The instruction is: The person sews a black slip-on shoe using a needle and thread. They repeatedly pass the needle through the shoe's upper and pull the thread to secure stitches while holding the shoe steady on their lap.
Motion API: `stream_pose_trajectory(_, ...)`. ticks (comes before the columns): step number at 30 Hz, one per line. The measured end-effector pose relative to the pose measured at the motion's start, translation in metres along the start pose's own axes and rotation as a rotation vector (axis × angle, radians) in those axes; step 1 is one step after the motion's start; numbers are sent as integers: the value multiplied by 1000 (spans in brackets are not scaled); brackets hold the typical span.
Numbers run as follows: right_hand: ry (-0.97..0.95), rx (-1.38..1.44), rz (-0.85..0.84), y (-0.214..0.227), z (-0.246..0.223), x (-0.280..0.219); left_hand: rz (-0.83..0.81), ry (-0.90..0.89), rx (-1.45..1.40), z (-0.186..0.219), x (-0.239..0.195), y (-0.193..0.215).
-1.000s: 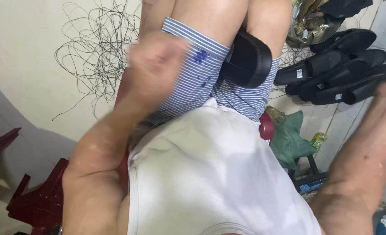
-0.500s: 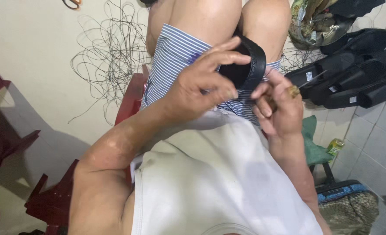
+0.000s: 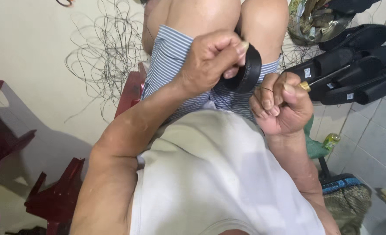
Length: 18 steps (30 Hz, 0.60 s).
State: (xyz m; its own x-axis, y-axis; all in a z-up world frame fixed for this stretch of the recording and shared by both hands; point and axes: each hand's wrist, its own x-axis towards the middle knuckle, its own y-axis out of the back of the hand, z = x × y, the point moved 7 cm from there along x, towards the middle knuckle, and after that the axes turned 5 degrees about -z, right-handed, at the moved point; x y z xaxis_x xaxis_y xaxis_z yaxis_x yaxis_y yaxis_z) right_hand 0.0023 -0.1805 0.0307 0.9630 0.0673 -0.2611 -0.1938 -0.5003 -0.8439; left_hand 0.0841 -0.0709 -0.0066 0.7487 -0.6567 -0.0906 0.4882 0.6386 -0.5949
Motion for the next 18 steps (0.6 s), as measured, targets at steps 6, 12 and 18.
stream_pose_trajectory(6, -48, -653, 159, -10, -24, -11, -48, -390, 561, 24, -18, -9)
stream_pose_trajectory(12, 27, -1410, 157, -29, -60, -27, -142, -207, 378, 44, -44, 27)
stream_pose_trajectory(18, 260, -1940, -149, -57, -57, -37, 662, 336, 820, 41, -106, 186)
